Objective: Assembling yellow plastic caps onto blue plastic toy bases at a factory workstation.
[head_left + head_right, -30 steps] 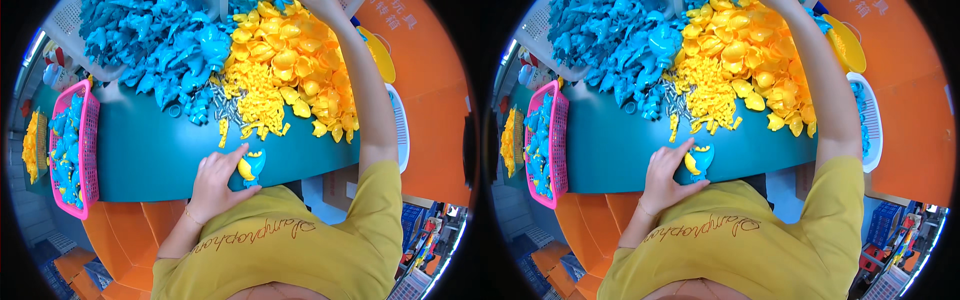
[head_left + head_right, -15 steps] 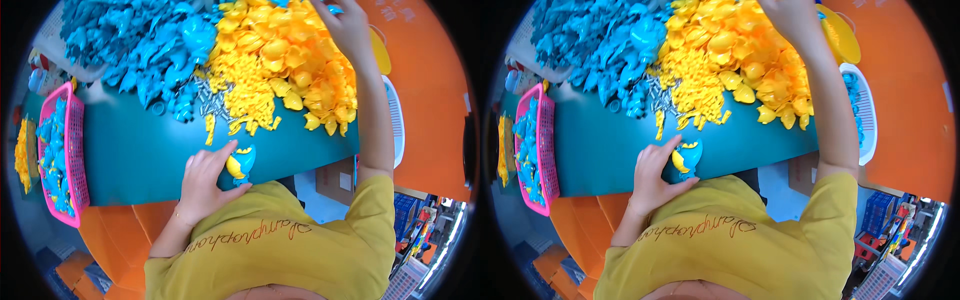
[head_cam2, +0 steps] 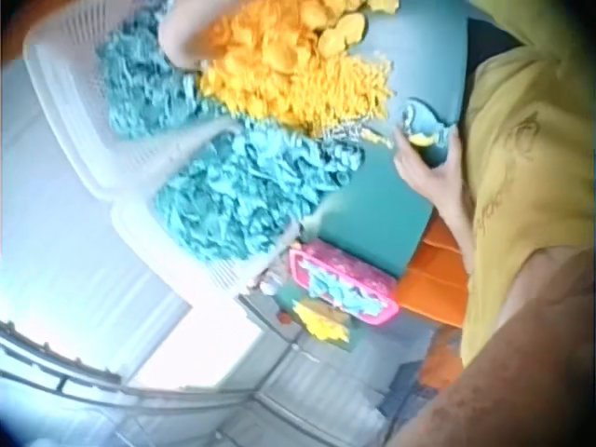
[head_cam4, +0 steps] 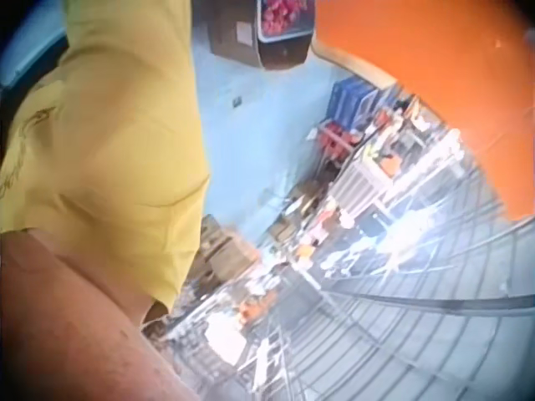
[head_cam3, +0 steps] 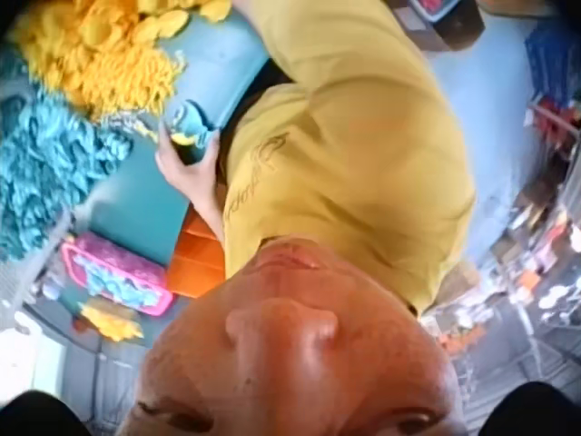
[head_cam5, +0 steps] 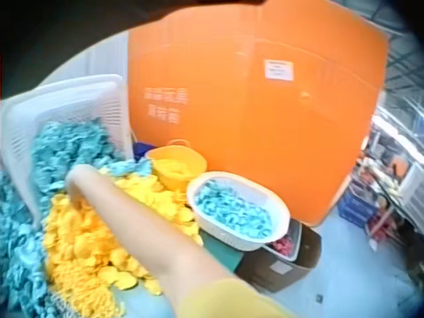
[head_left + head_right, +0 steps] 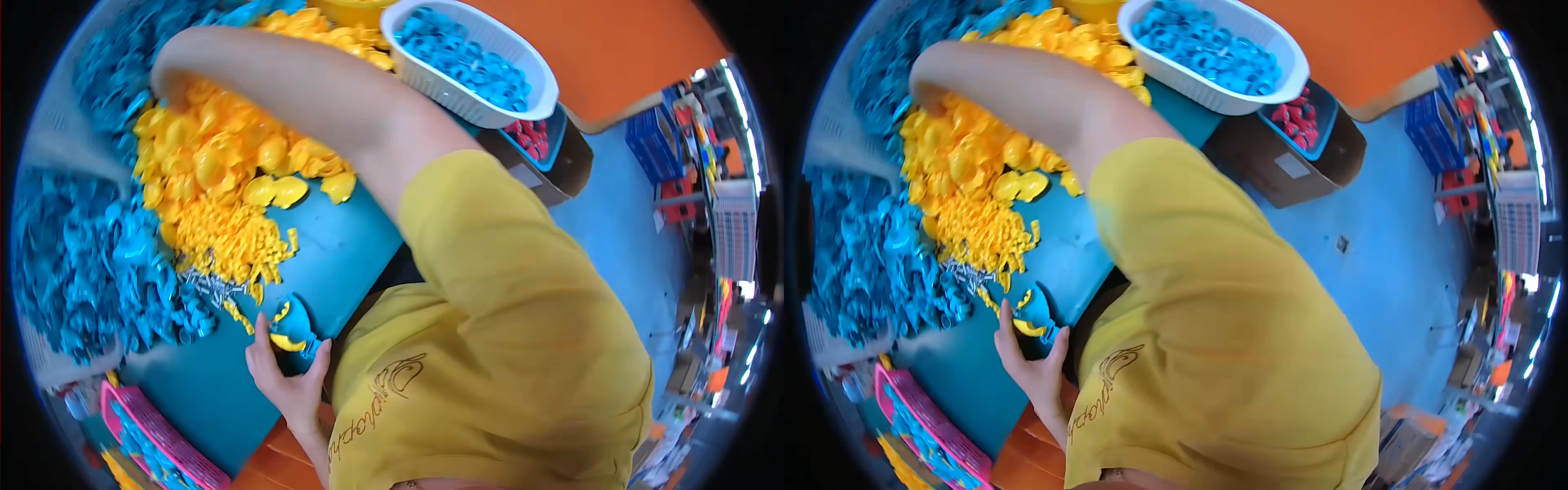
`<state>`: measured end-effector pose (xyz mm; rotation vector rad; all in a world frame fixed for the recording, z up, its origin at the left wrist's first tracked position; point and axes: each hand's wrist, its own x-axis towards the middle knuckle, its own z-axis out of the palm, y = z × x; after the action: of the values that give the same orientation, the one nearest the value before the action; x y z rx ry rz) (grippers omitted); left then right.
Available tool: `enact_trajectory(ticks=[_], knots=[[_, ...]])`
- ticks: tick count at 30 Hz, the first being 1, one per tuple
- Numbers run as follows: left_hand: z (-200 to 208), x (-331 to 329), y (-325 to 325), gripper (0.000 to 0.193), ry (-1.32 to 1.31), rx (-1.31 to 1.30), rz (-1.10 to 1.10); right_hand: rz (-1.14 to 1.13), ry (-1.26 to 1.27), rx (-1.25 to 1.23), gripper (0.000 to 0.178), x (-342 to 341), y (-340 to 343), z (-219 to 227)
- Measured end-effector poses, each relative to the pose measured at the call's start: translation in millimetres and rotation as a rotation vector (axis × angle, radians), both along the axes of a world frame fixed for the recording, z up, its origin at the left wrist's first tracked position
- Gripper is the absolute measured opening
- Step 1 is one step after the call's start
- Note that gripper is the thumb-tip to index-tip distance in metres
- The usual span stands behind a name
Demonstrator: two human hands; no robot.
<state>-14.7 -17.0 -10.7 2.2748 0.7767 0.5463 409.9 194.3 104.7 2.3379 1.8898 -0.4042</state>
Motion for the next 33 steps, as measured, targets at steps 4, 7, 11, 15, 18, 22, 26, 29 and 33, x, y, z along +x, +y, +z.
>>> enact_trajectory(ticks=[4, 7, 11, 15, 18, 22, 26, 29, 33], knots=[[0.2, 11.1, -1.1, 0.097, -0.003, -0.010, -0.059, -0.099, -0.100, 0.025, 0.060, 3.3, -42.6, 17.3], [-5.2, 13.7, 3.9, 0.099, -0.001, 0.064, -0.086, -0.116, -0.131, 0.190, 0.064, 22.1, -45.5, 6.3], [-4.2, 12.5, 2.3, 0.098, -0.012, 0.107, -0.072, -0.054, -0.082, 0.745, 0.071, -4.2, -122.4, 45.4], [3.1, 13.1, 0.9, 0.097, -0.012, 0.071, -0.042, 0.156, 0.498, 0.963, 0.083, -68.3, -215.6, 33.4], [-1.4, 9.8, 4.6, 0.097, -0.010, 0.091, -0.041, 0.462, 0.684, 0.751, 0.084, -125.2, -273.8, -46.2], [10.1, 16.6, 2.4, 0.098, 0.046, 0.025, -0.054, 0.330, 0.765, 0.607, 0.086, -177.3, -310.6, -101.0], [1.7, 12.2, 4.0, 0.098, 0.017, 0.022, -0.029, 0.253, 0.702, 0.668, 0.088, -187.2, -308.3, -114.3], [1.1, 10.0, 6.5, 0.098, 0.012, 0.029, -0.041, 0.245, 0.710, 0.642, 0.088, -188.9, -307.8, -115.5], [6.5, 9.8, 6.3, 0.098, 0.045, 0.028, -0.054, 0.259, 0.704, 0.581, 0.087, -193.5, -311.1, -117.4]])
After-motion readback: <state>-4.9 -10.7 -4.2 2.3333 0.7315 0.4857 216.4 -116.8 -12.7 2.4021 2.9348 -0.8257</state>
